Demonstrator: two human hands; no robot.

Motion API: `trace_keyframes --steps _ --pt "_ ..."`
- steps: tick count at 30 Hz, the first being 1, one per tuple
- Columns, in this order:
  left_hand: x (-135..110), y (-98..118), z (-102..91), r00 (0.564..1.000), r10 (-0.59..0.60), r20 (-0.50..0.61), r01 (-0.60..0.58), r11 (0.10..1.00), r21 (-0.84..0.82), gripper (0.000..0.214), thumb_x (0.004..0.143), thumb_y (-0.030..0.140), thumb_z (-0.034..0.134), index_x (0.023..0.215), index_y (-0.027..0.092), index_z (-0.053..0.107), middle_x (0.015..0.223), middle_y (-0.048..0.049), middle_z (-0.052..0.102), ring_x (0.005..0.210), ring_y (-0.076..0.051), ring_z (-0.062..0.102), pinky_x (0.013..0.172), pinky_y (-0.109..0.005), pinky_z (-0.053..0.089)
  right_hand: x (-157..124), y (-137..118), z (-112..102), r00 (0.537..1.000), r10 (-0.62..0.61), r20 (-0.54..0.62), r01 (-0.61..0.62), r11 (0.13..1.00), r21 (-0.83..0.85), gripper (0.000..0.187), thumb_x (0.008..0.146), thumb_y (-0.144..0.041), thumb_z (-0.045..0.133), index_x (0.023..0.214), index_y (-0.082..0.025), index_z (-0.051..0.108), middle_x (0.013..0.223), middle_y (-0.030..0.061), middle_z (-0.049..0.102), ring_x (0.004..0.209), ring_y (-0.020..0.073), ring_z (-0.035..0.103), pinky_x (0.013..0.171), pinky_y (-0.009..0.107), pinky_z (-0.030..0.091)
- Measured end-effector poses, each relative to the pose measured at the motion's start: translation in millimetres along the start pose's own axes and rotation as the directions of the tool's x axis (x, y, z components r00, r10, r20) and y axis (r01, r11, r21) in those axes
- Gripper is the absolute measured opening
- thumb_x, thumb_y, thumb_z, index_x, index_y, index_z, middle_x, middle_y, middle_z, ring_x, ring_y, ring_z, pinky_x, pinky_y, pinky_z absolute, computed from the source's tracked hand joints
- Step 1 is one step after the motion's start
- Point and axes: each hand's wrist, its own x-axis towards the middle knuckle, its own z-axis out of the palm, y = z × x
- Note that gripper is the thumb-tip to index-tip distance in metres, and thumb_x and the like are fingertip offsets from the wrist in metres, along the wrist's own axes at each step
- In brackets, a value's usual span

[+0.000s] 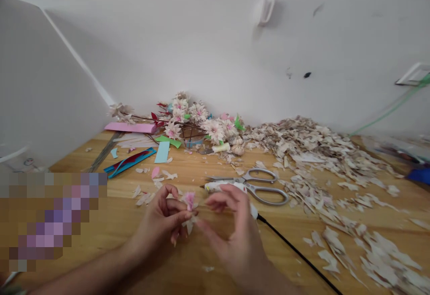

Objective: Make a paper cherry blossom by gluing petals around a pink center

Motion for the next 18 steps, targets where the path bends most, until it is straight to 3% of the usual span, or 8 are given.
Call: trace_keyframes --steps 5,10,18 --pt "-3.6 0.1 8.4 0.999 -0.028 0.020 0.028 0.999 0.018 0.061 0.054 0.033 0.081 0.079 0.024 0.026 0.056 0.0088 0.067 0.029 -0.006 0.051 0.025 -0.011 0.037 -5.0 -2.7 24.4 0.980 0.190 0.055 -0.190 0.982 -0.005 0.055 0.076 -0.032 0.063 0.121 -0.029 0.031 0.090 0.0014 0.065 0.081 0.0186 0.062 0.075 0.036 0.051" --pt "-4.3 2.8 11.4 0.999 -0.028 0.020 0.026 0.997 0.068 0.061 0.056 0.037 0.079 0.078 0.025 0.024 0.054 0.0091 0.066 0.030 -0.007 0.051 0.026 -0.011 0.037 1.6 -9.0 22.6 0.975 0.221 0.005 -0.221 0.974 0.055 0.047 0.076 -0.025 0.060 0.116 -0.027 0.034 0.074 -0.0040 0.065 0.069 0.0153 0.063 0.070 0.031 0.053" --pt "-4.7 -0.2 12.6 1.000 0.019 -0.001 -0.019 0.992 0.124 0.060 0.058 0.038 0.078 0.078 0.025 0.023 0.056 0.0080 0.066 0.030 -0.007 0.050 0.027 -0.012 0.038 2.5 -9.5 23.8 0.969 0.243 -0.036 -0.242 0.969 0.042 0.043 0.077 -0.023 0.060 0.111 -0.029 0.036 0.065 -0.0082 0.061 0.067 0.0155 0.064 0.074 0.035 0.051"
